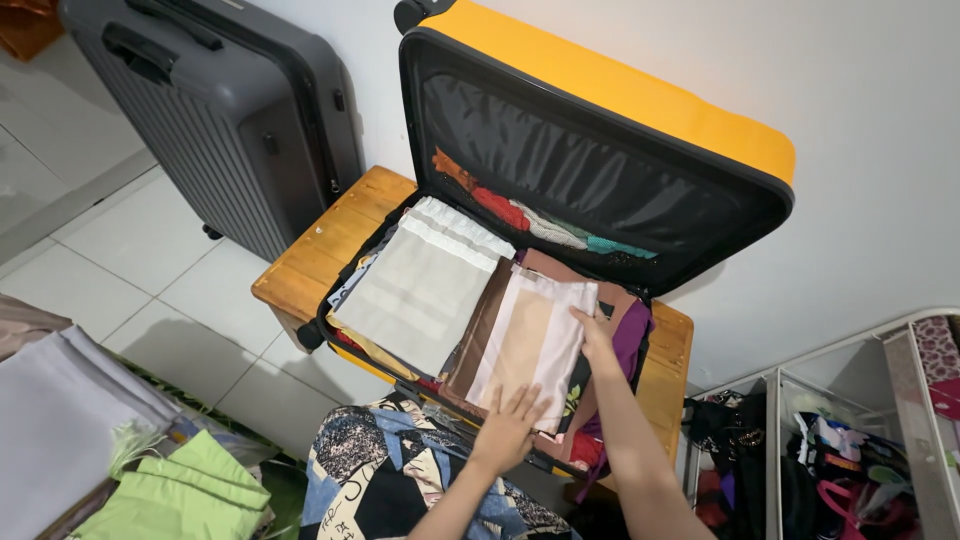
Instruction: The person is neatly folding and placing various items of clothing into an open yellow suitcase.
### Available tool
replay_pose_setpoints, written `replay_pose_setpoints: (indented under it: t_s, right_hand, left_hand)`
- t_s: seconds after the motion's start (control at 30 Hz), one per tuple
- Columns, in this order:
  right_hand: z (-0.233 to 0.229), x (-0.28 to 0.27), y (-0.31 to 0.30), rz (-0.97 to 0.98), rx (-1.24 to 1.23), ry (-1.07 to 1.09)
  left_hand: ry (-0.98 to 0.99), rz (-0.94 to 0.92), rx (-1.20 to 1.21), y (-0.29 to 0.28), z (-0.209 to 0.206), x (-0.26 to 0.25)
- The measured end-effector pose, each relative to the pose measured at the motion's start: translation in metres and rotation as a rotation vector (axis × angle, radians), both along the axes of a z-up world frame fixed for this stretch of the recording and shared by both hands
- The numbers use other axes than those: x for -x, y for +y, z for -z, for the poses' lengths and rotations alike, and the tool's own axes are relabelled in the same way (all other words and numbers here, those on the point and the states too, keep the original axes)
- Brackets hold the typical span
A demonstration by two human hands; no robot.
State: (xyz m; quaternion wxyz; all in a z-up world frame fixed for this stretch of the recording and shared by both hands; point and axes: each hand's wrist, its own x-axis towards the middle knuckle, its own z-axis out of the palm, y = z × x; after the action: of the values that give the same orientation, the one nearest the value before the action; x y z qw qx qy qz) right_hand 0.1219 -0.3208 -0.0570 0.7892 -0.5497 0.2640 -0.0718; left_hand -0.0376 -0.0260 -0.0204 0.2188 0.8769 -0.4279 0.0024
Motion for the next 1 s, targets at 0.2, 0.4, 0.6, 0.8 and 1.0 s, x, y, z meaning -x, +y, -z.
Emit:
replay_pose_setpoints:
  t_s: [0.2, 0.4, 0.6, 0.8, 1.0]
  right_hand:
    - [-0.017, 0.03, 0.026, 0.427, 0.554, 0.038]
    - [-0.018, 0.03, 0.036, 0.638, 0.673, 0.046]
    - [0.015, 0.017, 0.009, 0.627, 0.868, -0.087]
    - [-0.064, 0.052, 0.068, 0.134, 1.576, -0.081]
    - [0.0, 0.054, 0.056, -0.345, 1.789, 0.294]
  left_hand:
    - [0.107, 0.032, -0.111, -0.011, -0.018, 0.004]
    - [0.063, 0.03, -0.115, -0.021, 0.01, 0.002]
    - [0.096, 0.038, -0.198, -0.02, 0.011, 0.001]
    - [0.091, 0.038, -0.093, -0.016, 0.021, 0.005]
    - [0.136, 0.054, -0.022, -0.016, 0.043, 0.003]
